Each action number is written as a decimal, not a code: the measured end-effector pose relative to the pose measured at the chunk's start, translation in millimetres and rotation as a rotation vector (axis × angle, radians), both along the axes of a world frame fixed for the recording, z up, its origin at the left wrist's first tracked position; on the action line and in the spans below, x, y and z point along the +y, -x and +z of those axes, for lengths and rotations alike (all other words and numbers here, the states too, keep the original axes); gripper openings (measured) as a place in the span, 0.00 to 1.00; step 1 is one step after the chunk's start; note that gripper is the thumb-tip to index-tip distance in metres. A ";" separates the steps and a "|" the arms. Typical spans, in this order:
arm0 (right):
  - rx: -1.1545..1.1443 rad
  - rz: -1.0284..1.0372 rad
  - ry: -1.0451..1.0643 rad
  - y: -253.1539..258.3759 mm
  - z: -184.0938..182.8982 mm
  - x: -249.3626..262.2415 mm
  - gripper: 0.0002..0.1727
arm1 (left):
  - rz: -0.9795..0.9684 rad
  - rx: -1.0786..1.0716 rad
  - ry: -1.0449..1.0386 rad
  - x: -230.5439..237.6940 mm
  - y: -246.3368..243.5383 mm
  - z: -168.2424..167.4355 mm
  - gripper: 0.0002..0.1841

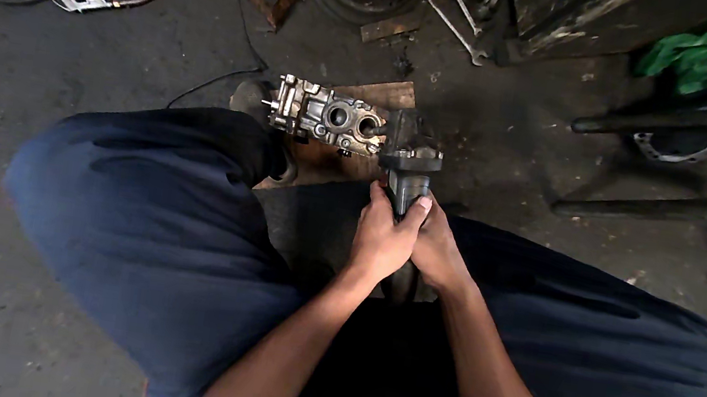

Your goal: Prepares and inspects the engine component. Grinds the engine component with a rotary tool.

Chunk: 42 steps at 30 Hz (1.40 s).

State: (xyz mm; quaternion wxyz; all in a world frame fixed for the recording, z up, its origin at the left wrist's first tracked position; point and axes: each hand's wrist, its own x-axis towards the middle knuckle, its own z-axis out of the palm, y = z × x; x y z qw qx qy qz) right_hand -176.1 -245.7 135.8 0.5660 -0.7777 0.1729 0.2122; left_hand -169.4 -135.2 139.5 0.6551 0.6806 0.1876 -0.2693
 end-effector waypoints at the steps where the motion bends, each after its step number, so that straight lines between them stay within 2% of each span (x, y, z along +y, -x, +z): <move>1: -0.005 0.003 -0.002 0.2 1.0 0.6 0.33 | 0.002 -0.003 -0.001 0.7 0.5 0.9 0.35; 6: -0.008 0.012 -0.049 0.1 -1.8 -0.8 0.33 | 0.016 -0.017 0.000 0.5 2.0 -0.1 0.34; 12: 0.015 0.003 0.039 -2.5 -2.7 0.9 0.34 | 0.030 0.004 0.035 -0.7 -1.8 -5.9 0.37; 17: -0.015 0.009 0.006 -0.4 -0.2 1.6 0.33 | 0.027 -0.012 0.019 0.6 0.5 -2.7 0.35; 23: 0.001 -0.004 -0.039 -1.7 -7.9 -4.1 0.36 | -0.003 0.004 0.000 -2.9 -2.2 -9.0 0.37; 32: 0.054 -0.037 -0.075 -12.2 -27.4 2.1 0.33 | 0.025 0.060 -0.012 -1.7 -15.2 -28.0 0.37; 34: 0.069 -0.032 -0.080 -14.7 -29.6 4.5 0.36 | 0.039 0.075 -0.009 0.1 -17.6 -30.0 0.38; 39: 0.085 0.025 0.029 -20.8 -26.8 10.8 0.37 | 0.144 0.070 0.106 3.7 -17.2 -36.7 0.36; 42: 0.092 0.090 0.145 -24.8 -8.3 14.3 0.37 | 0.203 0.061 0.179 7.4 -15.0 -23.9 0.34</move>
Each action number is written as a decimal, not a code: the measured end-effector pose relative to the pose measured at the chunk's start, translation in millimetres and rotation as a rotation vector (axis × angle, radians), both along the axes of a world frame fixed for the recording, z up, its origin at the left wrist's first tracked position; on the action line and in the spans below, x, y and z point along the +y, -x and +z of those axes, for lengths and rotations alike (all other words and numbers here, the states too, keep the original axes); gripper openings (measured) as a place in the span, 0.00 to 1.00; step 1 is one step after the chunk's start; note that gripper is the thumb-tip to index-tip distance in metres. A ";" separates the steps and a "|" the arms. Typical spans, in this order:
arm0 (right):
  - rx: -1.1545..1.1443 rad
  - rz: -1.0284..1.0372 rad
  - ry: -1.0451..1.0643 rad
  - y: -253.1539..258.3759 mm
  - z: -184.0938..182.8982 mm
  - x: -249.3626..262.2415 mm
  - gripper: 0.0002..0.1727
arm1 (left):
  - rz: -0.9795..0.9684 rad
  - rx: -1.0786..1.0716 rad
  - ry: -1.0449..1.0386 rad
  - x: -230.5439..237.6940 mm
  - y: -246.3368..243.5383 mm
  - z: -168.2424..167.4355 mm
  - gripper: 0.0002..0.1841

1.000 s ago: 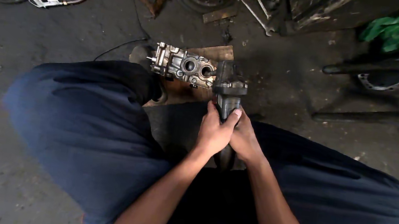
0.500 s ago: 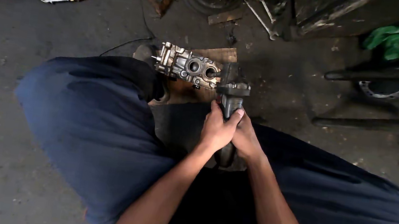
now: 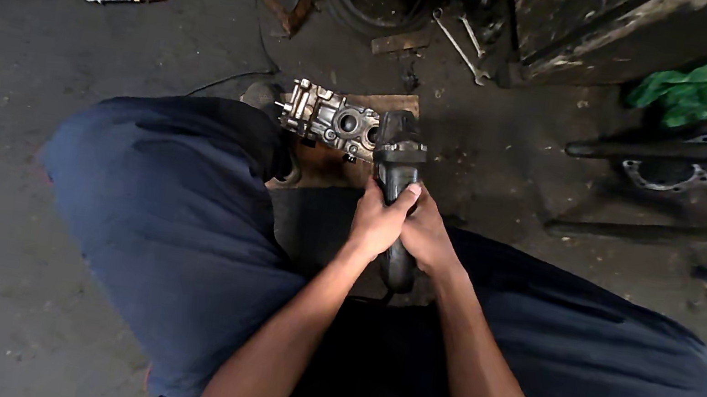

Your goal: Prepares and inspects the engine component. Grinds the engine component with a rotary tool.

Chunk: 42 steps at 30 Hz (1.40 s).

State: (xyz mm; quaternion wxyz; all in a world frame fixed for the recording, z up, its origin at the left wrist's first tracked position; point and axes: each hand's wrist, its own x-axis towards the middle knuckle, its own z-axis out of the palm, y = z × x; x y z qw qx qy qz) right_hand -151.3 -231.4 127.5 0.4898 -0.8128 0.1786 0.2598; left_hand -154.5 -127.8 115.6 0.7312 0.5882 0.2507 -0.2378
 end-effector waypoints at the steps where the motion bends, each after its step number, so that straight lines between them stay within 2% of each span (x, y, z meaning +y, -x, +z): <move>1: 0.004 0.028 0.035 -0.9 7.1 0.9 0.37 | 0.007 -0.007 0.011 1.7 0.9 5.8 0.34; 4: 0.024 0.071 0.087 -3.1 22.4 2.0 0.38 | 0.002 -0.004 0.022 5.2 2.0 16.7 0.35; 7: 0.026 0.061 0.070 -3.5 23.9 0.6 0.38 | -0.015 -0.010 0.031 4.5 1.4 13.0 0.36; 15: -0.009 0.017 -0.037 -5.4 -8.0 1.7 0.37 | -0.059 0.028 -0.033 3.9 -7.6 -10.1 0.39; 20: -0.002 0.039 0.020 -8.5 -12.7 4.8 0.36 | -0.046 0.026 -0.022 4.3 -8.9 -20.0 0.38; 24: 0.000 0.065 0.060 -8.2 0.7 6.0 0.33 | -0.011 0.015 -0.009 4.7 -5.3 -6.9 0.38; 30: -0.026 0.082 0.086 -1.8 23.8 5.0 0.36 | -0.044 -0.005 -0.004 9.1 1.3 15.8 0.38; 35: 0.002 0.055 0.058 -5.6 8.0 5.1 0.35 | -0.045 0.011 -0.013 6.0 -3.4 -0.2 0.37; 42: 0.027 0.130 0.177 -13.7 -12.6 12.3 0.39 | 0.051 0.025 0.052 9.1 -6.0 -20.5 0.36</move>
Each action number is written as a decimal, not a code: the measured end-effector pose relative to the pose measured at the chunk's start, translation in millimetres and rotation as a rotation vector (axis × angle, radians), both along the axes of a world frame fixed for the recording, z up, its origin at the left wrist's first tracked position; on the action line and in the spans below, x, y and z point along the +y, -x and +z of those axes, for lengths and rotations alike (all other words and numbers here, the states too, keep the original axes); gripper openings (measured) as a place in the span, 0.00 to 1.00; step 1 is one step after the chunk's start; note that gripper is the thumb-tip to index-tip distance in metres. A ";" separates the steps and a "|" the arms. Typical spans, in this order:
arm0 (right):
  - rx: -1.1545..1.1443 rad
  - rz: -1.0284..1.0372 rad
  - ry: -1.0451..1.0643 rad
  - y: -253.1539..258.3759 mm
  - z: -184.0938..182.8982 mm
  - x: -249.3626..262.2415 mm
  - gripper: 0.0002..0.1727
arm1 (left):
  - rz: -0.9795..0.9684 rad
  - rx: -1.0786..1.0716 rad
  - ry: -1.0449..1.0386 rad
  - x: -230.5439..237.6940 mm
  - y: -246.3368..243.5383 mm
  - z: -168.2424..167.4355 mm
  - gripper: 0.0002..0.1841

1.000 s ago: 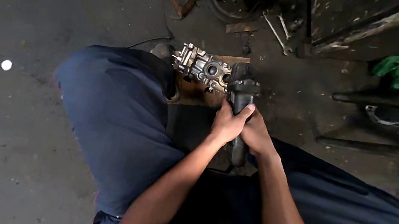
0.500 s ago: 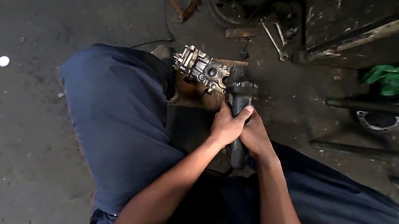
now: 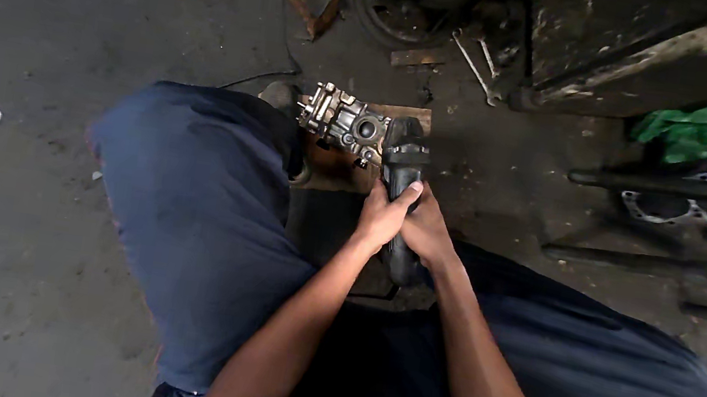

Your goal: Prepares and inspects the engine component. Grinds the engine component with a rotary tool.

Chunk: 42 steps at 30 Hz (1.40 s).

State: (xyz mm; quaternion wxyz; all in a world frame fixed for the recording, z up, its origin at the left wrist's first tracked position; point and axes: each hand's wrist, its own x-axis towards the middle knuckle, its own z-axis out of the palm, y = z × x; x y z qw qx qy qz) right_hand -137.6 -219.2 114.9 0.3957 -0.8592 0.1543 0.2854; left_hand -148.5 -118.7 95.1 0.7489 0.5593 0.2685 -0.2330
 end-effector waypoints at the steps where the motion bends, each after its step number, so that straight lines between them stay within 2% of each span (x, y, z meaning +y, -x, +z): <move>1: 0.004 0.004 0.008 -0.9 -1.0 0.5 0.38 | 0.007 -0.002 0.008 0.0 -0.2 -1.9 0.36; 13: 0.022 0.048 0.077 -4.7 -17.0 0.0 0.41 | 0.026 -0.036 0.038 -1.2 0.0 -21.3 0.34; 25: -0.008 0.016 0.061 -1.7 -15.5 -2.9 0.40 | 0.013 -0.039 0.022 -4.0 0.4 -17.5 0.34; 30: -0.040 -0.049 -0.096 5.9 3.3 -13.1 0.38 | -0.094 -0.032 -0.076 -7.3 2.3 5.3 0.39; 35: -0.075 -0.140 -0.269 16.9 18.9 -17.2 0.38 | -0.193 -0.105 -0.110 -4.5 7.7 23.4 0.41; 42: -0.065 -0.359 -0.543 26.9 10.6 -23.0 0.31 | -0.256 -0.138 -0.120 -11.7 9.2 26.8 0.41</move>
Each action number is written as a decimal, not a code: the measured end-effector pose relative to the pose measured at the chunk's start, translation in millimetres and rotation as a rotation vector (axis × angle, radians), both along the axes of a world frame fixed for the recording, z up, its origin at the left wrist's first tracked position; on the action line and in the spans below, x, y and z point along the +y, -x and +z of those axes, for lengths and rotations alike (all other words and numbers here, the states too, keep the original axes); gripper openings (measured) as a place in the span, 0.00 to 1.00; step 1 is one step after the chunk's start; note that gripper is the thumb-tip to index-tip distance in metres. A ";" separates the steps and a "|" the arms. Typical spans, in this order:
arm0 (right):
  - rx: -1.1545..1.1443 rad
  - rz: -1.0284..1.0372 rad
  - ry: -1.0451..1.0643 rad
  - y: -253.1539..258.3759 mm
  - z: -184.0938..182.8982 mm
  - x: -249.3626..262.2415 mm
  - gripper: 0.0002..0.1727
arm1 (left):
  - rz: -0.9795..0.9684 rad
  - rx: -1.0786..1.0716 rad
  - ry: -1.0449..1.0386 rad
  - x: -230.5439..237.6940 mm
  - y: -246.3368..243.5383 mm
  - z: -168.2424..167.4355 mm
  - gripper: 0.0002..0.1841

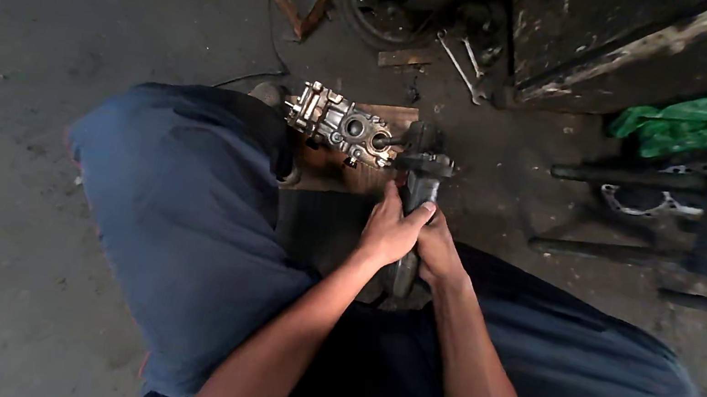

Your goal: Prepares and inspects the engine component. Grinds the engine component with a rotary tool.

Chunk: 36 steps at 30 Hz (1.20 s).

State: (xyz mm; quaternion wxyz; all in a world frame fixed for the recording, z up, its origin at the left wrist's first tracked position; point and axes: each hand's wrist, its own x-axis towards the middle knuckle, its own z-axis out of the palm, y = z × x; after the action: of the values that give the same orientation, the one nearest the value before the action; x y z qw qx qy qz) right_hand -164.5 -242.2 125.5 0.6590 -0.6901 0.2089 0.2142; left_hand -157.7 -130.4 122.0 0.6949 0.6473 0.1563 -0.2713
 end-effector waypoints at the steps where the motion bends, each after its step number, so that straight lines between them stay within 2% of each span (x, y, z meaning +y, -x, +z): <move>1: 0.007 -0.021 -0.016 1.0 -5.2 0.9 0.29 | -0.011 0.017 -0.031 -1.0 -1.1 -1.7 0.41; 9: 0.060 -0.072 -0.060 1.5 -34.9 6.1 0.23 | -0.069 0.077 -0.216 -2.6 -9.0 -15.6 0.39; 19: 0.036 -0.048 -0.155 5.1 -65.9 12.2 0.24 | -0.102 0.088 -0.315 5.6 -11.9 -34.5 0.43; 24: -0.001 0.018 -0.107 8.4 -74.2 18.3 0.23 | -0.065 0.098 -0.306 12.5 -10.6 -43.9 0.44; 30: -0.026 0.001 -0.163 8.3 -82.4 22.6 0.20 | -0.042 0.072 -0.280 17.0 -10.4 -53.6 0.42; 36: -0.026 0.013 -0.149 11.7 -87.8 26.7 0.21 | -0.119 0.092 -0.349 21.2 -11.6 -55.4 0.44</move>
State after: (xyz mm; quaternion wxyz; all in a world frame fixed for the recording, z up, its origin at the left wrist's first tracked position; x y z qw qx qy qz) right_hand -176.3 -215.5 37.8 0.7097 -0.6432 0.1793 0.2245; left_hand -146.1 -109.2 66.6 0.5469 0.7531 0.1939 -0.3100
